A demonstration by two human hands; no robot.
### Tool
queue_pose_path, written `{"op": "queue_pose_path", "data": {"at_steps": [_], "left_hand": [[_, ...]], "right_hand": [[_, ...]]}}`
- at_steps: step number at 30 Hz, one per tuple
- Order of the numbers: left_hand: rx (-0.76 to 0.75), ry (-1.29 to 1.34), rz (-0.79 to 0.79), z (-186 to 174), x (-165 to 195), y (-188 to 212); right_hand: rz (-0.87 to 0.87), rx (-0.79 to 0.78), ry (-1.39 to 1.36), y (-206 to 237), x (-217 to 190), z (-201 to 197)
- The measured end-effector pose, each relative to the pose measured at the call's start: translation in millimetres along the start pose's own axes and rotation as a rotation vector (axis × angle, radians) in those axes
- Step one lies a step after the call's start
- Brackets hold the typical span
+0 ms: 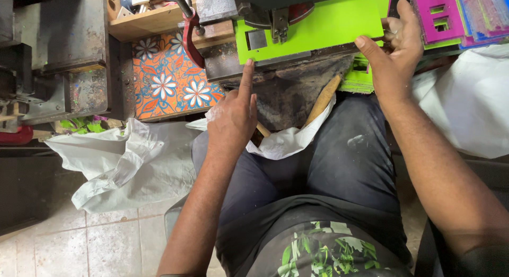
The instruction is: The person uses a manual press to punch rectangular holes into green and pink plastic sheets. They place each sheet under the press, operate the lever, and stack the finished pieces. At the end, they show a red and a blue punched piece to another person.
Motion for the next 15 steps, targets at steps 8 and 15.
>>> {"op": "queue_pose_path", "data": {"at_steps": [8, 15], "left_hand": [[0.006, 0.005, 0.01, 4.9, 0.0, -0.9], [0.008, 0.012, 0.014, 3.6, 0.8, 2.2]], "right_hand": [[0.02, 0.012, 0.004, -0.3, -0.1, -3.7], [0.028, 0.006, -0.03, 0.3, -1.3, -2.7]]}}
Point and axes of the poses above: each hand's wrist, its own y-axis away from the middle knuckle, its own z-axis out of the palm, x = y × z, the point moved 4 cm from there along -y, towards the middle knuckle, and after that the axes turned 1 degree about y, right-handed, at the moved point
